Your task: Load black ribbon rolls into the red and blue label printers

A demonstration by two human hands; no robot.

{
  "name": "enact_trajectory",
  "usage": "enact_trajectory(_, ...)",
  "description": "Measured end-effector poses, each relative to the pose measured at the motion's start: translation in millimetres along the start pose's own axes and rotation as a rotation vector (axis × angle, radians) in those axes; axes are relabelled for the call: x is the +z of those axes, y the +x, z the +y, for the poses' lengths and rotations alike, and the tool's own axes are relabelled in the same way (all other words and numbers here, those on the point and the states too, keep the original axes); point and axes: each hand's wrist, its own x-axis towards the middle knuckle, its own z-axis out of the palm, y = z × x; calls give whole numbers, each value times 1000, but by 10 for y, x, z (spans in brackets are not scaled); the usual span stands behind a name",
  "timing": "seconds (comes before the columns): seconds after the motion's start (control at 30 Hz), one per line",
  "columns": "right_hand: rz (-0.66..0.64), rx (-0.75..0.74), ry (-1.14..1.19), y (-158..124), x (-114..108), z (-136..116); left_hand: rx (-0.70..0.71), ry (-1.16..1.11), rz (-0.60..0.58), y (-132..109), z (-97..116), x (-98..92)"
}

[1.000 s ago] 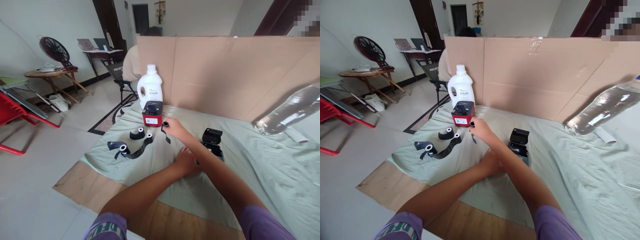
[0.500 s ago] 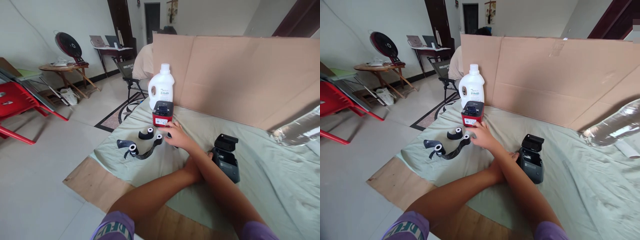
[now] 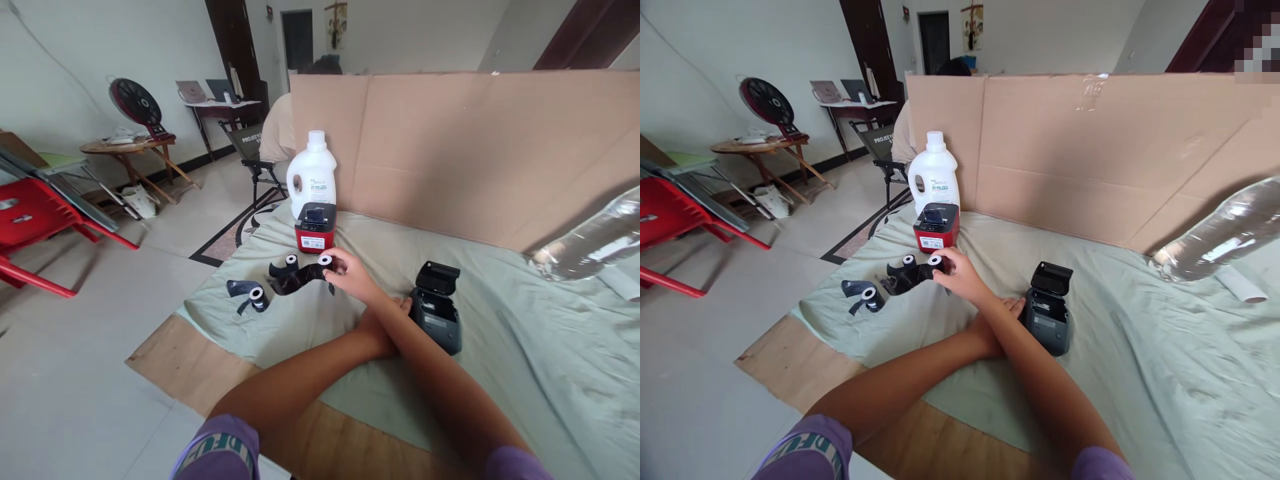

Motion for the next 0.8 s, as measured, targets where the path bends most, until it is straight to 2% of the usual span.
enact_trajectory(0.13, 6, 119, 166, -211, -247, -219, -21, -34, 51, -42, 47, -75)
enact_trajectory(0.23, 23, 158, 125, -508, -628, -363, -10, -29, 80, -73, 72, -104)
enact_trajectory(0.37, 30, 233, -75, -1025, -1294, -436, 30, -57, 90, -79, 62, -75)
enact_trajectory(0.5, -11, 359, -490, -1397, -1831, -378, 168, -36, 265, -97, 59, -70)
enact_trajectory(0.57, -38, 396, -655, -1456, -1954, -314, 267, 0, 349, -115, 74, -89)
enact_trajectory(0.63, -82, 419, -726, -1445, -1973, -240, 330, 54, 376, -128, 95, -106)
enact_trajectory(0.8, -190, 412, -857, -1337, -1822, -96, 377, 149, 285, -121, 126, -111)
